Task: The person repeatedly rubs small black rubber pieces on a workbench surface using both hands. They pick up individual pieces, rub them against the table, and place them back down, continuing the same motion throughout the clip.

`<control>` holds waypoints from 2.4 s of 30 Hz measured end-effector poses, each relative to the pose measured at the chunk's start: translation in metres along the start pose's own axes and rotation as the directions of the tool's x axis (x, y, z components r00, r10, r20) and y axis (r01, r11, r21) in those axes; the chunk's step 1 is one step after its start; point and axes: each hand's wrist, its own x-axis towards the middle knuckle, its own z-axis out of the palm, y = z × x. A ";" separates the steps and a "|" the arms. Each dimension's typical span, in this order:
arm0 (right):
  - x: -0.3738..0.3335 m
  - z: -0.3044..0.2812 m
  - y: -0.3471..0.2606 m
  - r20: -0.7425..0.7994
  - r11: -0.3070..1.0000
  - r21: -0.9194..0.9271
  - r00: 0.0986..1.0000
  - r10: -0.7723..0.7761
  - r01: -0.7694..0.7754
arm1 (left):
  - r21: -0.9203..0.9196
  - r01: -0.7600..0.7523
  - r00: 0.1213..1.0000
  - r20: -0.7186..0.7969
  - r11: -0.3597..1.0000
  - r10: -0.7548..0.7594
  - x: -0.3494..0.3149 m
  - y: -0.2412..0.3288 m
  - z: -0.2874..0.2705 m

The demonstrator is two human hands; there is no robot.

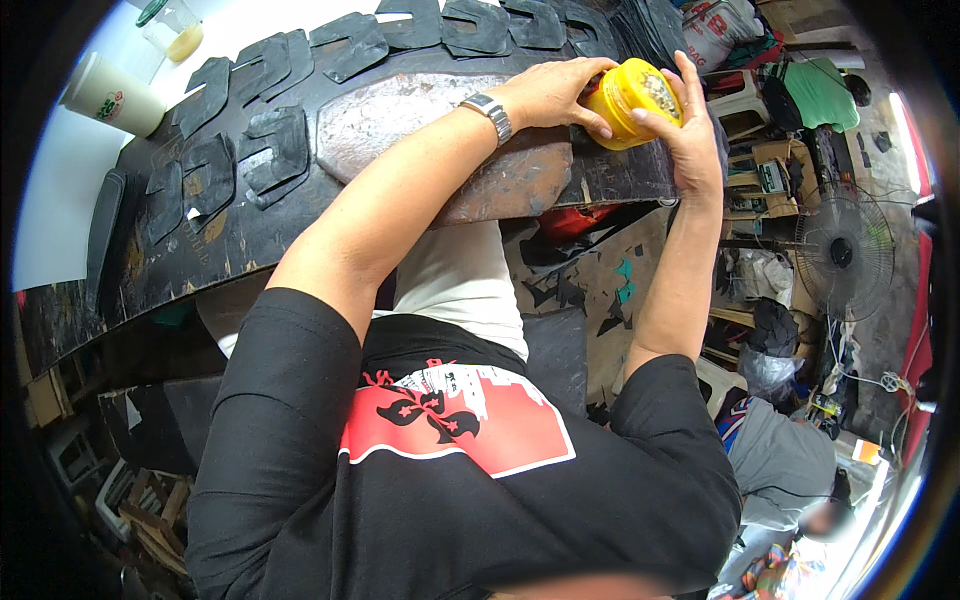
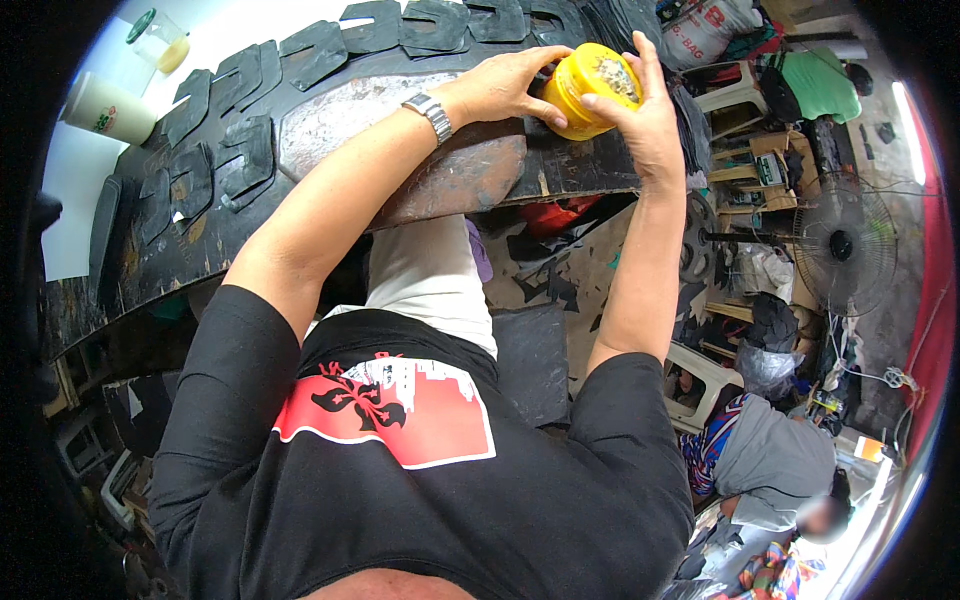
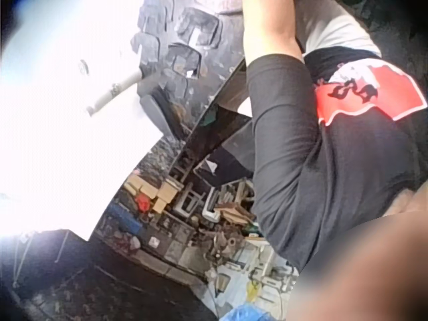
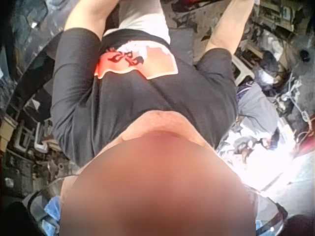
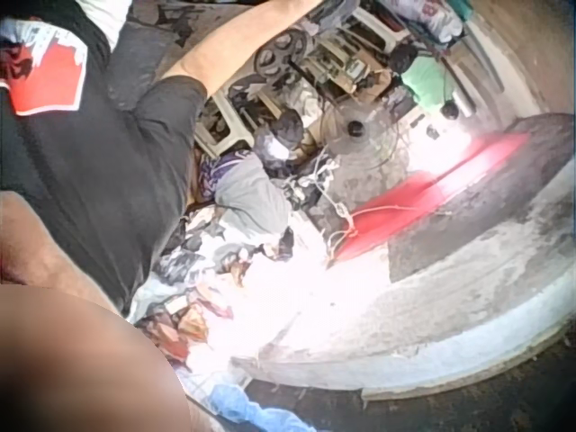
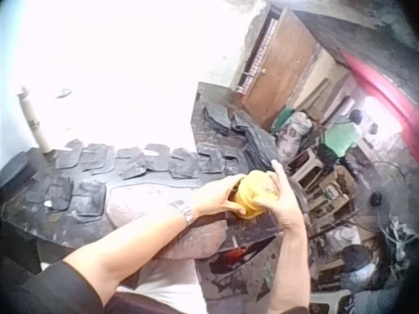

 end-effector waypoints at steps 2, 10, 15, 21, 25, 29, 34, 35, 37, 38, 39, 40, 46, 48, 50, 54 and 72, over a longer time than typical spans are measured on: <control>-0.001 0.005 -0.001 -0.034 0.986 -0.165 0.999 -0.023 0.017 | 0.012 -0.016 1.000 0.007 1.000 0.016 0.002 -0.002 0.000; -0.014 0.017 -0.033 -0.424 0.935 -0.243 0.838 -0.343 0.259 | -0.142 0.069 0.944 -0.312 0.987 -0.111 -0.049 0.031 -0.030; -0.033 0.086 -0.078 -0.465 0.903 0.158 0.837 -0.288 0.399 | -0.741 0.094 0.890 -0.236 0.665 -0.389 -0.118 0.084 -0.056; -0.033 0.209 -0.121 -0.273 0.833 0.410 0.921 -0.278 0.372 | -0.511 -0.039 0.904 -0.385 0.859 -0.188 -0.184 0.142 -0.053; -0.076 0.260 -0.148 0.028 0.843 0.455 0.941 -0.337 0.288 | -0.546 -0.190 0.803 -0.565 0.816 -0.191 -0.197 0.129 -0.098; -0.137 0.302 -0.169 0.126 0.809 0.525 0.915 -0.383 0.266 | -0.589 -0.148 0.656 -0.660 0.795 -0.367 -0.214 0.120 -0.145; -0.112 0.291 -0.195 0.159 0.870 0.401 0.913 -0.375 0.287 | -0.310 -0.180 0.714 -0.694 0.934 -0.093 -0.234 0.132 -0.136; -0.112 0.294 -0.202 0.103 0.837 0.508 0.950 -0.293 0.203 | -0.284 -0.202 0.731 -0.680 0.938 -0.049 -0.238 0.134 -0.130; -0.111 0.299 -0.213 0.028 0.803 0.556 0.961 -0.274 0.212 | -0.242 -0.289 0.747 -0.662 0.926 0.061 -0.243 0.137 -0.120; -0.097 0.295 -0.215 0.099 0.811 0.562 0.960 -0.262 0.163 | -0.336 -0.335 0.744 -0.668 0.880 0.028 -0.245 0.138 -0.116; -0.094 0.301 -0.214 0.087 0.776 0.609 0.959 -0.269 0.162 | -0.418 -0.318 0.736 -0.675 0.851 -0.057 -0.248 0.139 -0.114; -0.091 0.306 -0.213 0.090 0.791 0.583 0.952 -0.292 0.188 | -0.462 -0.334 0.730 -0.678 0.822 -0.085 -0.253 0.138 -0.116; -0.121 0.353 -0.187 0.369 0.708 0.632 0.682 -0.632 0.314 | -0.576 -0.170 0.542 -0.732 0.800 -0.412 -0.295 0.118 -0.163; -0.131 0.358 -0.185 0.391 0.694 0.619 0.622 -0.679 0.368 | -0.589 -0.249 0.423 -0.780 0.769 -0.461 -0.300 0.119 -0.173; -0.134 0.358 -0.189 0.434 0.695 0.625 0.581 -0.688 0.356 | -0.599 -0.368 0.321 -0.800 0.711 -0.507 -0.303 0.123 -0.183; -0.136 0.348 -0.196 0.456 0.690 0.657 0.568 -0.685 0.304 | -0.542 -0.283 0.252 -0.838 0.792 -0.484 -0.302 0.134 -0.193; -0.154 0.381 0.002 0.876 0.965 -0.133 0.428 0.222 -0.227 | -0.746 0.508 0.488 -0.163 0.431 -0.857 -0.425 0.097 -0.111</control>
